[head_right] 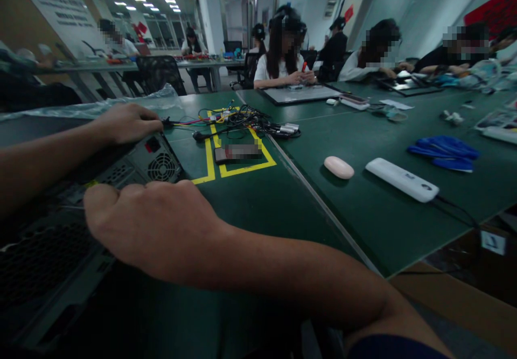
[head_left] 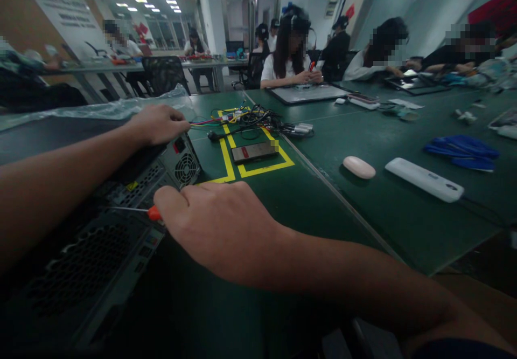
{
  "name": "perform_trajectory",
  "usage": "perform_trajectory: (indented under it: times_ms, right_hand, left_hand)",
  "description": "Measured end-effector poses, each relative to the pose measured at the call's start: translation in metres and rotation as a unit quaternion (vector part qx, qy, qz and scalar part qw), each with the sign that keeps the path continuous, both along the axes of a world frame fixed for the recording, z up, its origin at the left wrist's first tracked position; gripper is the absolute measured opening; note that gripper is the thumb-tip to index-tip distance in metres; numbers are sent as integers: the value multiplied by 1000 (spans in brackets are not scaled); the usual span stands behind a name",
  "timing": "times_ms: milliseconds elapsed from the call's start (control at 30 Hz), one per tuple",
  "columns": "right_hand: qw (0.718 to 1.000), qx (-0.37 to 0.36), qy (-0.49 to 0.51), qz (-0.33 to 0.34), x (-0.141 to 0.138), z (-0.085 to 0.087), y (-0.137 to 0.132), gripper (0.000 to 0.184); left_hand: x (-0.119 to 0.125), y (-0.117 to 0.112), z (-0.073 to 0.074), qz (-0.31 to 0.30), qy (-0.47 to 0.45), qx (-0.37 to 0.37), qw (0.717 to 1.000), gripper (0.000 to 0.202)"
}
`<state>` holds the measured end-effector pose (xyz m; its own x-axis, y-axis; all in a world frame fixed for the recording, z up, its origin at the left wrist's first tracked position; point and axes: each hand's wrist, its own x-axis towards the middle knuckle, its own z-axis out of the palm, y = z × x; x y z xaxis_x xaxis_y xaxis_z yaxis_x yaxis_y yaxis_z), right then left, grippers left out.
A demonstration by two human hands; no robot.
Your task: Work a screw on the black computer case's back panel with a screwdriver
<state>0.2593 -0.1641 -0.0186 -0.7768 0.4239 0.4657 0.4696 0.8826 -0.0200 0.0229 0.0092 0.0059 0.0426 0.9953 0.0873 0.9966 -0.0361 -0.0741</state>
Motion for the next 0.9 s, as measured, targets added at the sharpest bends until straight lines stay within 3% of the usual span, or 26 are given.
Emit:
perform_trajectory:
  times_ms: [333, 700, 900]
  right_hand:
    - [1000, -10, 13, -1, -3, -1, -2, 31]
    - [998, -20, 52, -3, -3, -8, -3, 22]
    - [1000, -10, -1, 5, 3, 2, 0, 21]
  left_hand:
    - [0, -1, -1, 2, -7, 10, 1000, 71]
    - [-2, 2, -2, 3, -2, 8, 1000, 72]
    - [-3, 2, -1, -2, -6, 8, 1000, 69]
